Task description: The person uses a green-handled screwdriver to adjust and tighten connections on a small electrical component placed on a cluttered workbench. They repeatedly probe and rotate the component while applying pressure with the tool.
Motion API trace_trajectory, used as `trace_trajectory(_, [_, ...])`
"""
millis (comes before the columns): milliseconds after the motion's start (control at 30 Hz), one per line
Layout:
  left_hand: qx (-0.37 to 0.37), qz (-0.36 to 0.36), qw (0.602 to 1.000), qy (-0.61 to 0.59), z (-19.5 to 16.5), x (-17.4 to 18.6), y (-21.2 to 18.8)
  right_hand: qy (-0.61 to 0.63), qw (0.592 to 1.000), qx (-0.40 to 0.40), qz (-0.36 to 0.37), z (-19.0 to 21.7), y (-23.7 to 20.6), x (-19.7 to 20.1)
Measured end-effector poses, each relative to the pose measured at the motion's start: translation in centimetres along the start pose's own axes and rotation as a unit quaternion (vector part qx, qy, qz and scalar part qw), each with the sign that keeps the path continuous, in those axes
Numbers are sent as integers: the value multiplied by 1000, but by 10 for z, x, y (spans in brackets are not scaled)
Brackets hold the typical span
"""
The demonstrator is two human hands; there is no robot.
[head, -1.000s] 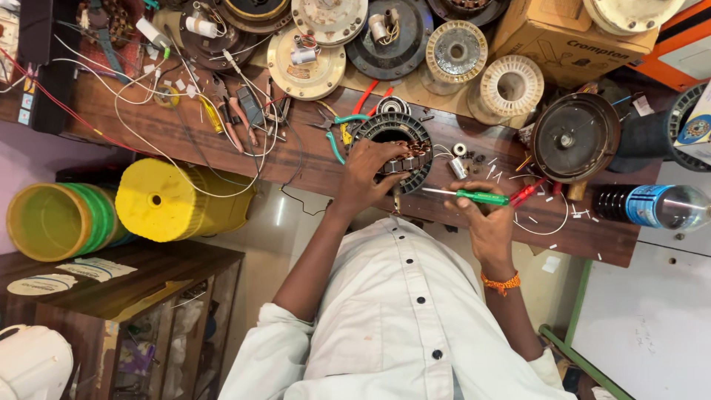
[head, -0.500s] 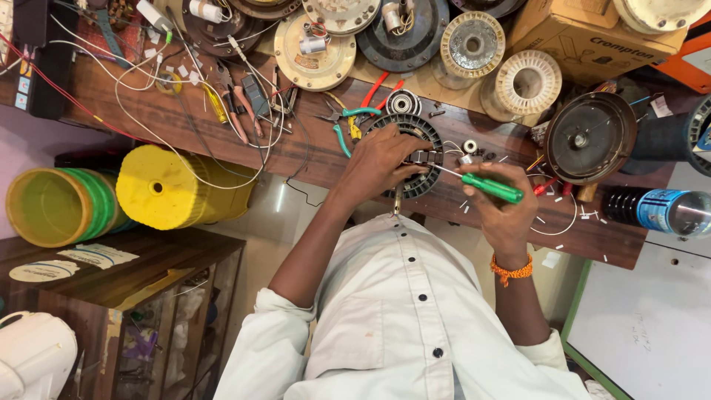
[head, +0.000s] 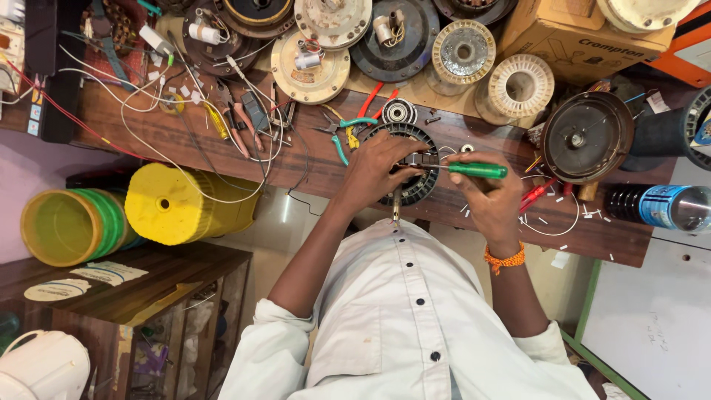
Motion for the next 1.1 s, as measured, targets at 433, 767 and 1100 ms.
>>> trace_trajectory(433, [-7,71,995,-73,13,-2,5,3,1000,-17,17,-2,21,-24])
trace_trajectory(767, [32,42,996,-79,15,-4,14,68,995,47,58,5,29,-33])
trace_trajectory(1100, [26,16,997,-71,21,-5,17,37,992,-1,-117,-14,11,-43])
Point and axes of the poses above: each hand's wrist, its own y-axis towards the middle knuckle, its own x-axis out of the back of the hand, z = x × y, the point moved 7 cm from there along y, towards the middle knuckle, and after that the axes turned 3 degrees about y, right-handed, at the moved point
